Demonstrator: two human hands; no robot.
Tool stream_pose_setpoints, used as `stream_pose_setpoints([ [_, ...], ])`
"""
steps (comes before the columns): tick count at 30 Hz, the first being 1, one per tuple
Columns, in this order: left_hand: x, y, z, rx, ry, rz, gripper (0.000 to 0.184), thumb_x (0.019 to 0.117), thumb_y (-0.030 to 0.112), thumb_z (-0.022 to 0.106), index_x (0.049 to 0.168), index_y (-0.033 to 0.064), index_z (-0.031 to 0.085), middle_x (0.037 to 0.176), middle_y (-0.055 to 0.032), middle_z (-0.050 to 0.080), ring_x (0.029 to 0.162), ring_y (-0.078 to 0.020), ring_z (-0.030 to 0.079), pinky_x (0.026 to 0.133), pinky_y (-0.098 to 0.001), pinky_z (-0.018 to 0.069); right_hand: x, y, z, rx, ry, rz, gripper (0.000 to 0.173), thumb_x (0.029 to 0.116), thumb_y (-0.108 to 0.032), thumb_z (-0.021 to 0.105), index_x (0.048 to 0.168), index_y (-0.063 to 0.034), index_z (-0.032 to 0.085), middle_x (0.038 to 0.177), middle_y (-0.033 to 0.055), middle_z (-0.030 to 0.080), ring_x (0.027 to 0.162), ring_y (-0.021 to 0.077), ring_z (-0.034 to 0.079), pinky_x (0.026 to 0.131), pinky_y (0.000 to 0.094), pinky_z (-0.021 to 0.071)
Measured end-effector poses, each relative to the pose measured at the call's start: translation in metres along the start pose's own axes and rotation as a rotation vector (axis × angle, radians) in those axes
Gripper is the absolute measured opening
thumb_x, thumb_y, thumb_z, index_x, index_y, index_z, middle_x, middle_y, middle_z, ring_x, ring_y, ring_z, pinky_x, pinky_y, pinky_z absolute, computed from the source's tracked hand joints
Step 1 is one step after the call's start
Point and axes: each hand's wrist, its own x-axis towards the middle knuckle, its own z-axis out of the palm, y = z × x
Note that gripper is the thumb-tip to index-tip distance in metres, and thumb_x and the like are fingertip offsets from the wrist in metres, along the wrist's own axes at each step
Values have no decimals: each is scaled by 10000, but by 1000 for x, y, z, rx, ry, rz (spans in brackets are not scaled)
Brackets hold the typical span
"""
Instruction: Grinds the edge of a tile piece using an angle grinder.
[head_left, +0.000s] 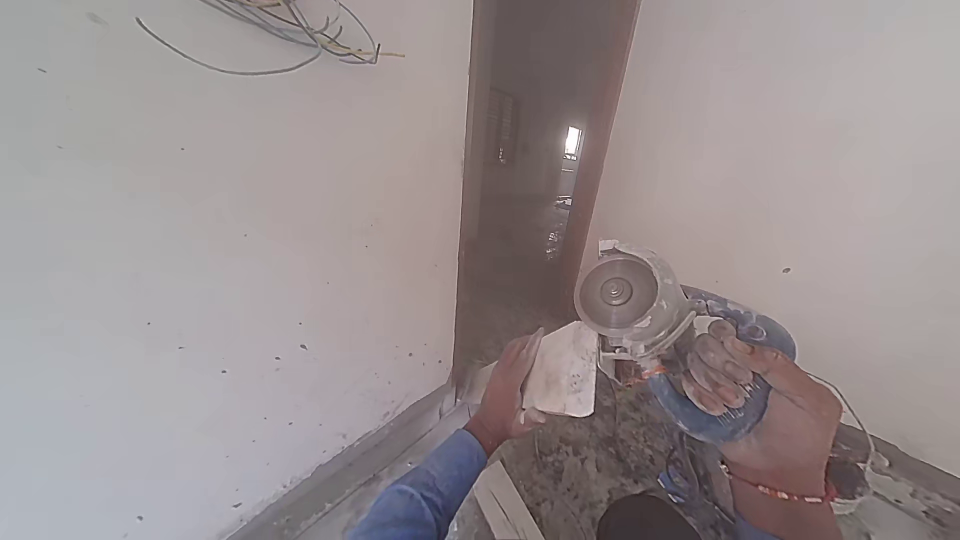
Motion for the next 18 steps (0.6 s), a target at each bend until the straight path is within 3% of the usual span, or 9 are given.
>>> stream_pose_setpoints([
  [11, 4, -3, 2, -4, 15, -5, 1218, 806, 941, 288, 1470, -62, 483, 1439, -240, 560, 1353, -274, 536, 1157, -408, 420, -7, 1, 0, 2, -5, 21, 154, 960, -163, 603, 959, -28, 678, 603, -9, 548, 487, 92, 575, 470, 239, 518],
  [18, 5, -6, -2, -23, 18, -9, 1241, 807, 954, 234, 1469, -66, 482, 1441, -241, 561, 1355, -271, 541, 1152, -421, 437, -11, 6, 1, 58, -26, 40, 148, 959, -158, 634, 957, -17, 678, 620, 15, 573, 503, 111, 601, 477, 259, 537],
])
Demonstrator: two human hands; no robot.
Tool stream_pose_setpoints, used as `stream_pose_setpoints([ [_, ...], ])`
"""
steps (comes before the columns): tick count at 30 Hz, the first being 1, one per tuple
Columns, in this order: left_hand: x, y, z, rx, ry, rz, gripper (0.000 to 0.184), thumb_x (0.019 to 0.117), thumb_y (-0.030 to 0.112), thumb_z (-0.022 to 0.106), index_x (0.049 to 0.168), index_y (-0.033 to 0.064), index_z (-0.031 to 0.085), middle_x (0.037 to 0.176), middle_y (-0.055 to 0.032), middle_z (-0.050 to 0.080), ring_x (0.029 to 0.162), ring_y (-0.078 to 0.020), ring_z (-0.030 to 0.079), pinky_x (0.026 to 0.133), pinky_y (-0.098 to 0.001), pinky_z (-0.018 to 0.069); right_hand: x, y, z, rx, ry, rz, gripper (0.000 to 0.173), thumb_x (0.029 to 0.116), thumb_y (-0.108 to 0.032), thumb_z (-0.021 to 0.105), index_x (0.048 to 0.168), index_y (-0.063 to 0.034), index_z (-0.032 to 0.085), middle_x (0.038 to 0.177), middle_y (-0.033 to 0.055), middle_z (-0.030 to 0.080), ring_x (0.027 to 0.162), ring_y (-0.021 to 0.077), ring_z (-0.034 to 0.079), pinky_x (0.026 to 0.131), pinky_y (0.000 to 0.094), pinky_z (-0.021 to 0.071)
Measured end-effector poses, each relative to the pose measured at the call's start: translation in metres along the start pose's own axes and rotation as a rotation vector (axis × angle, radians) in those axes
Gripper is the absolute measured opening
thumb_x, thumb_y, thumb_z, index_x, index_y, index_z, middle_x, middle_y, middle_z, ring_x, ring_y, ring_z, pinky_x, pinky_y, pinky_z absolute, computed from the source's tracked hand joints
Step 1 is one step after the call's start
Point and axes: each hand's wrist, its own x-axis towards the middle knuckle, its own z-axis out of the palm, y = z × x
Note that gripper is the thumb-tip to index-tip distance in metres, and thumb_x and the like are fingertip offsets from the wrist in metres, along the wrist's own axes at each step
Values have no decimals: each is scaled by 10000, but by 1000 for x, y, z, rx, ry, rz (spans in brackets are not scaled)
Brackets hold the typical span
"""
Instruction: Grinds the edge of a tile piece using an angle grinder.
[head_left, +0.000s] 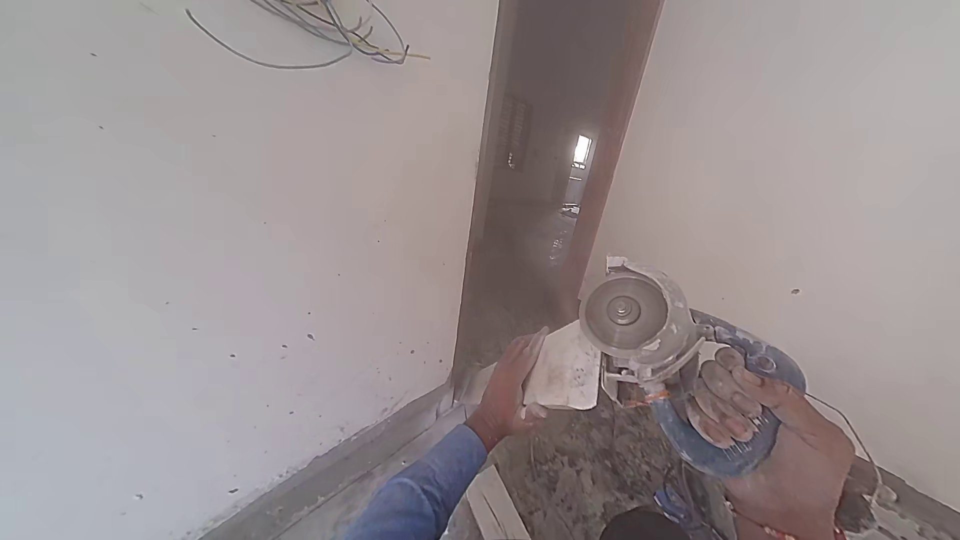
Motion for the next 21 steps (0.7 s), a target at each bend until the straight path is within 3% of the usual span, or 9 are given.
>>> stream_pose_setpoints([
  [21, 9, -6, -10, 60, 100, -16, 1221, 835, 933, 198, 1456, -75, 496, 1417, -227, 587, 1341, -249, 553, 1153, -404, 428, -12, 13, 12, -7, -36, 82, 137, 964, -158, 636, 975, -30, 681, 631, 14, 580, 524, 122, 614, 503, 278, 552],
])
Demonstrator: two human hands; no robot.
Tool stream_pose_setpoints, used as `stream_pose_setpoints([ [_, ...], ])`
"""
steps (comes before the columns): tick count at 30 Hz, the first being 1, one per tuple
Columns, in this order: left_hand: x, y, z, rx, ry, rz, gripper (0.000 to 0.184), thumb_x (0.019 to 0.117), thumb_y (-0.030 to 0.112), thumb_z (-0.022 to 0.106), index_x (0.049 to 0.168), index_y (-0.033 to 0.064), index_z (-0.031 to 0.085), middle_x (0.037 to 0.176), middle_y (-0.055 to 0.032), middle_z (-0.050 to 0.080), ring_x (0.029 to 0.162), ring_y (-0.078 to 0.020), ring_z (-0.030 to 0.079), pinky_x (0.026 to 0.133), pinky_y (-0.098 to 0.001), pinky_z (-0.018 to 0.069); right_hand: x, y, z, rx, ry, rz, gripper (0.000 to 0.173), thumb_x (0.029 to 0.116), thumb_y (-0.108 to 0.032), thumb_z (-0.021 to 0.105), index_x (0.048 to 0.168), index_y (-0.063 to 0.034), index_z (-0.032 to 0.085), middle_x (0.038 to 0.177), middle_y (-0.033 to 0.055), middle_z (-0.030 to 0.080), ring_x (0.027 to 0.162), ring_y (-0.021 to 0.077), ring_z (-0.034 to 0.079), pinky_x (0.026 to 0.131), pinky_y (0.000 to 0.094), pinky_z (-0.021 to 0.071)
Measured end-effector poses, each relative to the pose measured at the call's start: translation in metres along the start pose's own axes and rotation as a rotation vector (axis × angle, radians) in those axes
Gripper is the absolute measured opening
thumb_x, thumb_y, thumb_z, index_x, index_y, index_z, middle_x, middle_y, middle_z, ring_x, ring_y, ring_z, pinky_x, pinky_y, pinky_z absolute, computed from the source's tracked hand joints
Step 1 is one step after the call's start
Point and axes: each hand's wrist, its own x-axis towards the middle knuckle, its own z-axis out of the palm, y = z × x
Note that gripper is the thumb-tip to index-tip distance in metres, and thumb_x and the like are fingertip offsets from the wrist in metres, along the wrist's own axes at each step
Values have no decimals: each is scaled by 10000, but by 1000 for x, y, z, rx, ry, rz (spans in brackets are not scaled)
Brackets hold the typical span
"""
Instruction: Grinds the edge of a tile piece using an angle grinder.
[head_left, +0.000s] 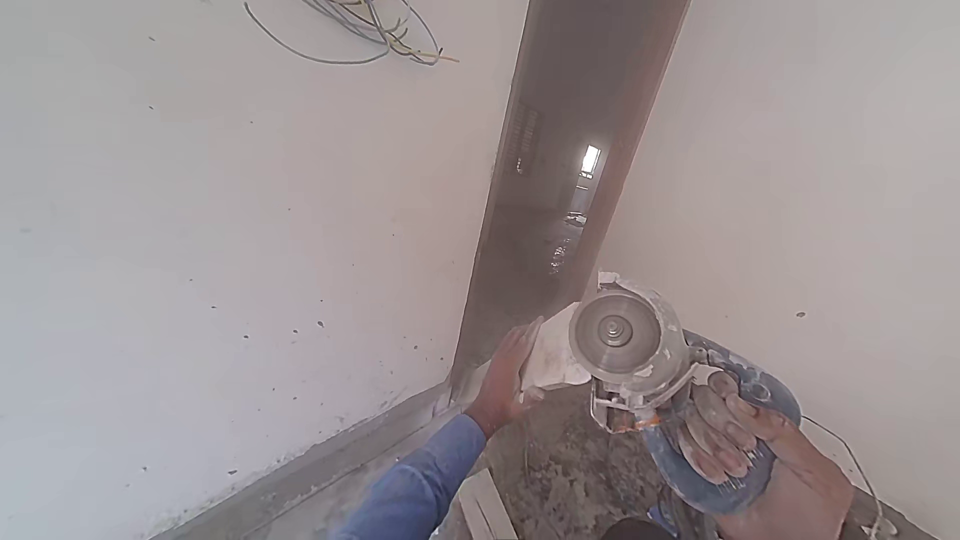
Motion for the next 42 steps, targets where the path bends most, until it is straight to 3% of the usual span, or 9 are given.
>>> stream_pose_setpoints([
  [9, 1, -4, -3, -5, 20, -1, 1225, 830, 936, 199, 1457, -75, 495, 1432, -226, 577, 1344, -253, 553, 1148, -411, 440, -3, 3, 0, 33, -45, 23, 162, 978, -146, 627, 1044, -6, 672, 663, 41, 604, 551, 154, 638, 532, 315, 577],
  [34, -10, 13, 9, -55, -178, 30, 1192, 828, 924, 276, 1478, -54, 481, 1444, -230, 566, 1359, -281, 538, 1162, -416, 417, 15, -20, -11, -176, 119, -249, 153, 970, -173, 588, 899, -65, 669, 571, -16, 543, 473, 77, 572, 458, 229, 512],
  [38, -11, 12, 11, -78, -169, 45, 1200, 820, 935, 278, 1475, -49, 486, 1448, -227, 561, 1360, -267, 538, 1158, -409, 425, 16, -27, -21, -158, 198, -262, 262, 1005, -179, 486, 845, -76, 667, 559, -22, 543, 461, 71, 566, 450, 222, 511],
  [42, -10, 9, 7, -32, -127, 26, 1264, 787, 965, 249, 1463, -77, 485, 1447, -231, 566, 1357, -268, 543, 1159, -411, 421, 18, -35, -47, -140, 393, -161, 426, 1032, -206, 326, 758, -113, 639, 532, -35, 533, 430, 50, 542, 422, 201, 493],
])
